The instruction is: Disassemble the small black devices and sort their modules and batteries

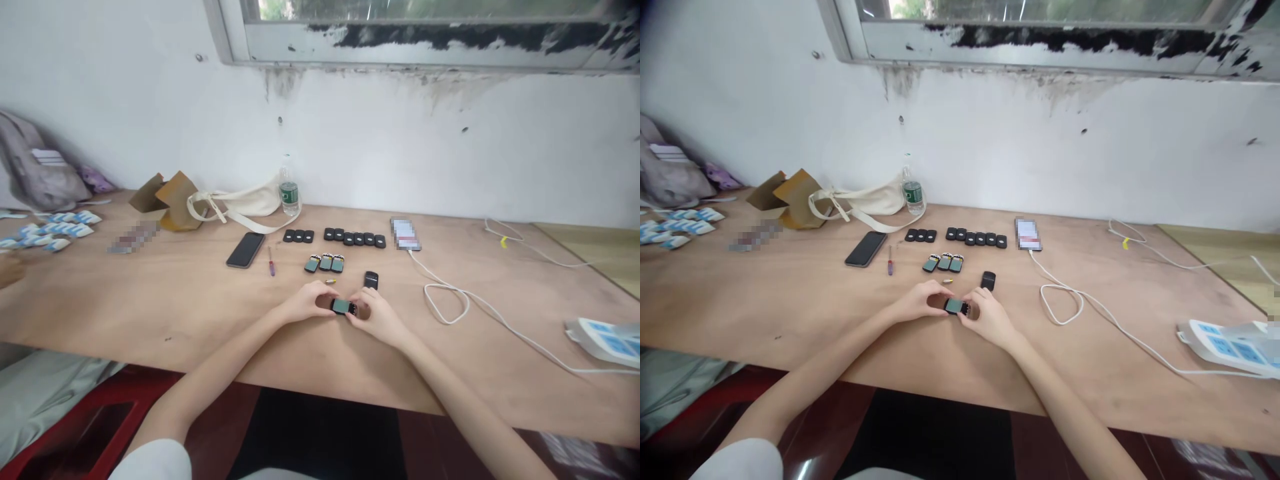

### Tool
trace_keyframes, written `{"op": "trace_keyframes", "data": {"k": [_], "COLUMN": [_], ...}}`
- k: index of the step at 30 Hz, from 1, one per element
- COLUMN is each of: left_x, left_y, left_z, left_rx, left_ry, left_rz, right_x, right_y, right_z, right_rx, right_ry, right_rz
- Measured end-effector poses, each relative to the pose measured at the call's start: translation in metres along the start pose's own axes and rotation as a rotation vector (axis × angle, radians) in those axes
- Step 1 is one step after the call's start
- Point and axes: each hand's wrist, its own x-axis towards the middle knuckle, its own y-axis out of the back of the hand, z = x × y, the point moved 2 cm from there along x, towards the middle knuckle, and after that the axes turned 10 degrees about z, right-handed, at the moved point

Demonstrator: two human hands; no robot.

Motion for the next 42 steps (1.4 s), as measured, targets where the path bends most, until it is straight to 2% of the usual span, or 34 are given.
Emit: {"op": "trace_keyframes", "data": {"k": [3,10,16,23,29,35,42], "left_x": [0.0,-0.002,-0.003,-0.004,-0.005,-0.005,-0.006], "left_y": [-0.001,-0.009,-0.012,-0.013,-0.013,-0.009,-0.008], "left_z": [-0.001,-0.012,-0.016,-0.017,-0.016,-0.012,-0.011], "left_rx": [0.012,0.008,0.018,0.023,0.015,0.041,0.047], "left_ry": [-0.025,-0.19,-0.241,-0.197,-0.19,-0.046,0.001], "left_rz": [0.009,0.044,0.072,0.062,0.051,0.059,0.016], "right_x": [0.0,0.0,0.0,-0.001,0.001,0.0,-0.001], "right_y": [0.0,0.001,0.0,0.0,0.0,0.002,0.001], "right_z": [-0.001,-0.004,-0.002,-0.004,-0.007,-0.007,-0.009], "right_rx": [0.001,0.002,-0.007,-0.032,0.032,-0.011,-0.003], "right_ry": [0.003,-0.002,-0.001,0.001,0.122,0.182,0.188], "right_rz": [-0.01,-0.026,-0.022,-0.016,-0.037,-0.048,-0.079]}}
